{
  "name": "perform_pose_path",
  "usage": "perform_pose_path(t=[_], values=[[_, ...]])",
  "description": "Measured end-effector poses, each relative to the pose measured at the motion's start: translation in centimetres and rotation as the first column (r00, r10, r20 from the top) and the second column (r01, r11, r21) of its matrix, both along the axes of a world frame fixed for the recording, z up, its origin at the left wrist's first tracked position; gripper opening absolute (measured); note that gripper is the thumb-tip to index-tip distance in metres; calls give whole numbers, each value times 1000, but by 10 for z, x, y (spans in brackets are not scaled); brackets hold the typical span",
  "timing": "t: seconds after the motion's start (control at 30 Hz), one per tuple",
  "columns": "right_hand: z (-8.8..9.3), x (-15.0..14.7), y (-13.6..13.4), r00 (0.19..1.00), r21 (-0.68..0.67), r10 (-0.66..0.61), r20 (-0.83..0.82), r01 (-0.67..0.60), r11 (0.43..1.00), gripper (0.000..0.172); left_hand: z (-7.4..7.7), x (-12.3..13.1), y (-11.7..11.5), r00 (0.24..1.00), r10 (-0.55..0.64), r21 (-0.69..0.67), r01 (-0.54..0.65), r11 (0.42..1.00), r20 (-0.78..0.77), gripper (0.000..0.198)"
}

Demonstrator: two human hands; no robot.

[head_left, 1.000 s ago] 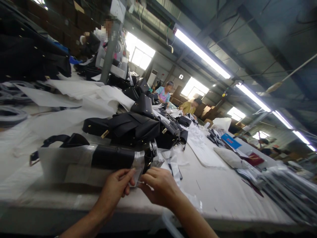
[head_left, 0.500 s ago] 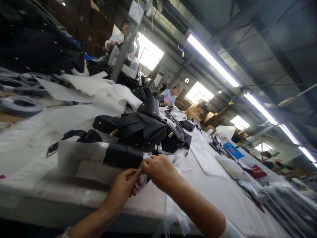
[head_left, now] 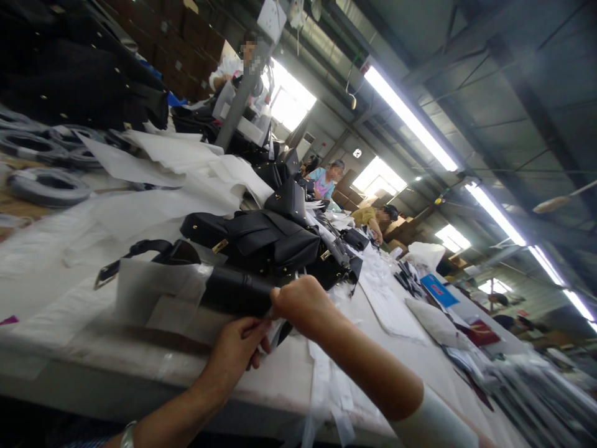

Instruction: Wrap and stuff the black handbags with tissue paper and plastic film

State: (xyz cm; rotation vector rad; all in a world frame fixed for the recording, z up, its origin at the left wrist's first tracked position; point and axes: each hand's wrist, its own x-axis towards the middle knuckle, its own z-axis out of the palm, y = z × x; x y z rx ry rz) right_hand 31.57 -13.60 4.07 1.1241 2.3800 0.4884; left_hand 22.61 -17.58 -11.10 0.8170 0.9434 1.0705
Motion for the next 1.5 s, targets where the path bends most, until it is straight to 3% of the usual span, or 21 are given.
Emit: perform_pose_path(t=[0.17,0.3,0.37,0.43,0.53,0.67,0.83,0.9,1.0,1.1,1.2,1.33,1.5], values=[[12,14,11,993,122,-29,-112,43,992,18,1,-1,-2,1000,3,10,-3,1000,11,63],[15,36,0,950,230,-78,-301,152,961,21,-1,-1,-4,1000,2,12,-2,1000,3,62],[8,49,-12,866,214,-73,-495,203,956,22,0,-1,-5,1000,-2,22,2,1000,2,62],[-4,62,-25,731,162,-60,-680,230,960,17,1,-1,-5,1000,-4,33,4,999,0,61],[-29,75,-43,572,86,-53,-819,213,973,9,2,-1,-5,1000,0,35,0,999,-7,60],[-58,77,-57,516,69,-85,-852,272,960,14,1,-2,-5,1000,4,36,-3,999,-14,60],[-71,65,-59,508,105,-132,-851,411,906,12,-3,-2,-5,1000,-1,51,2,999,-15,60],[-71,63,-57,474,88,-127,-871,406,910,4,-2,-2,-5,1000,-2,51,2,999,-15,60],[-72,64,-56,438,71,-78,-895,313,947,7,0,-2,-5,1000,1,48,-1,999,-10,60],[-72,68,-54,468,119,24,-883,174,978,16,2,-2,-6,1000,4,46,-4,999,0,62],[-71,71,-49,551,205,127,-825,82,975,25,2,-2,-6,1000,5,39,-5,999,11,63],[-66,69,-36,663,274,188,-724,26,961,25,-1,-1,-6,1000,8,25,-8,1000,25,66],[-56,60,-26,790,333,177,-587,36,942,21,-2,0,-4,999,12,19,-12,1000,39,68]])
